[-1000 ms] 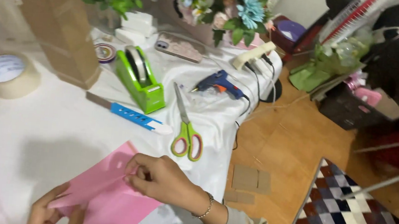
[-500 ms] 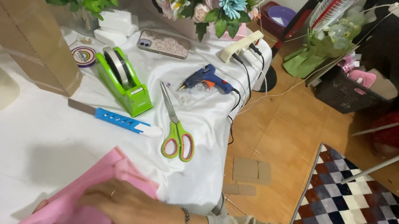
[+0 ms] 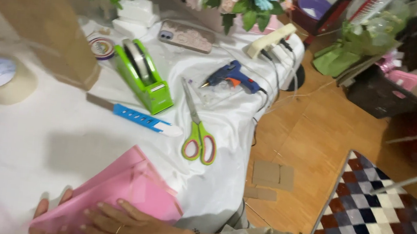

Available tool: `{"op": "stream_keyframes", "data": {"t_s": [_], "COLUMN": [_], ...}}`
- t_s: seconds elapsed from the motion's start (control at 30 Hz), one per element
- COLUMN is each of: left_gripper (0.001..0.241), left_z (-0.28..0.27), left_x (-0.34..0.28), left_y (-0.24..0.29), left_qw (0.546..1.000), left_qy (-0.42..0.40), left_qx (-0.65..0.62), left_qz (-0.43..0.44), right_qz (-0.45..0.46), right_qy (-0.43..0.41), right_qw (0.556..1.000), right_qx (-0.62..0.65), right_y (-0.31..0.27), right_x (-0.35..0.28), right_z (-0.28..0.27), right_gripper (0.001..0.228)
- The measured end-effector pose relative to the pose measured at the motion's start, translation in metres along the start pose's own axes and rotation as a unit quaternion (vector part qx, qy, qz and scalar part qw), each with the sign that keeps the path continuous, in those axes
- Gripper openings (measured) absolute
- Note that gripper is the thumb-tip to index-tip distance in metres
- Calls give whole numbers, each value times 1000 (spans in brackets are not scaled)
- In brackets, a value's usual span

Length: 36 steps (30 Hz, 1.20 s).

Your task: The person folds pink paper sheets on a white table, repeatedly folding the edges and pressing them flat. They handle the paper by hand, stacking the folded pieces as they complete each one.

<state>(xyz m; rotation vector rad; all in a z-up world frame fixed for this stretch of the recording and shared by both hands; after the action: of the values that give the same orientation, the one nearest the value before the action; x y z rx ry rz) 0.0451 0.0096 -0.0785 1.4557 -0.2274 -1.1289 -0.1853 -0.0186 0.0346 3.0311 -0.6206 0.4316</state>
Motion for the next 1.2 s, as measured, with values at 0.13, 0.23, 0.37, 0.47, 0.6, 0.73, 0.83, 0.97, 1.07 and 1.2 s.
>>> {"op": "stream_keyframes", "data": {"t_s": [0.13, 0.23, 0.37, 0.47, 0.6, 0.73, 0.83, 0.97, 1.07, 1.2], "left_gripper": [65, 65, 66, 71, 78, 80, 79, 80, 80, 77], "left_z": [62, 64, 35, 23, 17, 21, 20, 23, 28, 34], "left_x": [-86, -98, -94, -99, -122, -143, -151, -159, -169, -176], "left_y": [70, 85, 51, 29, 45, 78, 80, 84, 91, 96], "left_qw": [990, 990, 956, 959, 970, 989, 988, 986, 984, 984], "left_qy": [-28, 1, -77, -131, -161, -103, -99, -98, -106, -84], "left_qx": [-40, 76, 160, 127, 62, 69, 36, 77, 95, 120], "left_qz": [133, 115, 235, 219, 173, 86, 111, 114, 109, 101], "right_qz": [58, 55, 8, 36, 37, 3, -8, -3, 10, 48], "right_qy": [8, -54, -95, -102, -85, -53, -42, -61, -55, -46], "right_qw": [950, 947, 957, 965, 976, 985, 990, 987, 975, 934], "right_qx": [306, 311, 275, 240, 198, 161, 132, 145, 216, 352], "right_y": [-1, 3, 0, -1, -8, -12, -14, -15, -11, -7], "right_x": [11, 10, 11, 15, 16, 18, 18, 20, 18, 18], "right_z": [19, 3, 19, 17, 15, 10, 13, 7, 4, -2], "right_gripper": [83, 100, 110, 120, 119, 103, 112, 109, 93, 63]}}
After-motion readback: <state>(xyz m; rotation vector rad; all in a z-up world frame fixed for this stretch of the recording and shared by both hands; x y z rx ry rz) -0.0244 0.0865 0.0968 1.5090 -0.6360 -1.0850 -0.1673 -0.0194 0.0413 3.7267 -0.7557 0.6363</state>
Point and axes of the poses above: each hand's wrist, its own x-axis towards the middle knuckle, its own z-axis out of the palm, y = z × x, the point moved 1 cm from there along x, towards the middle knuckle, and after that the axes turned 5 degrees about y, right-handed, at the moved point
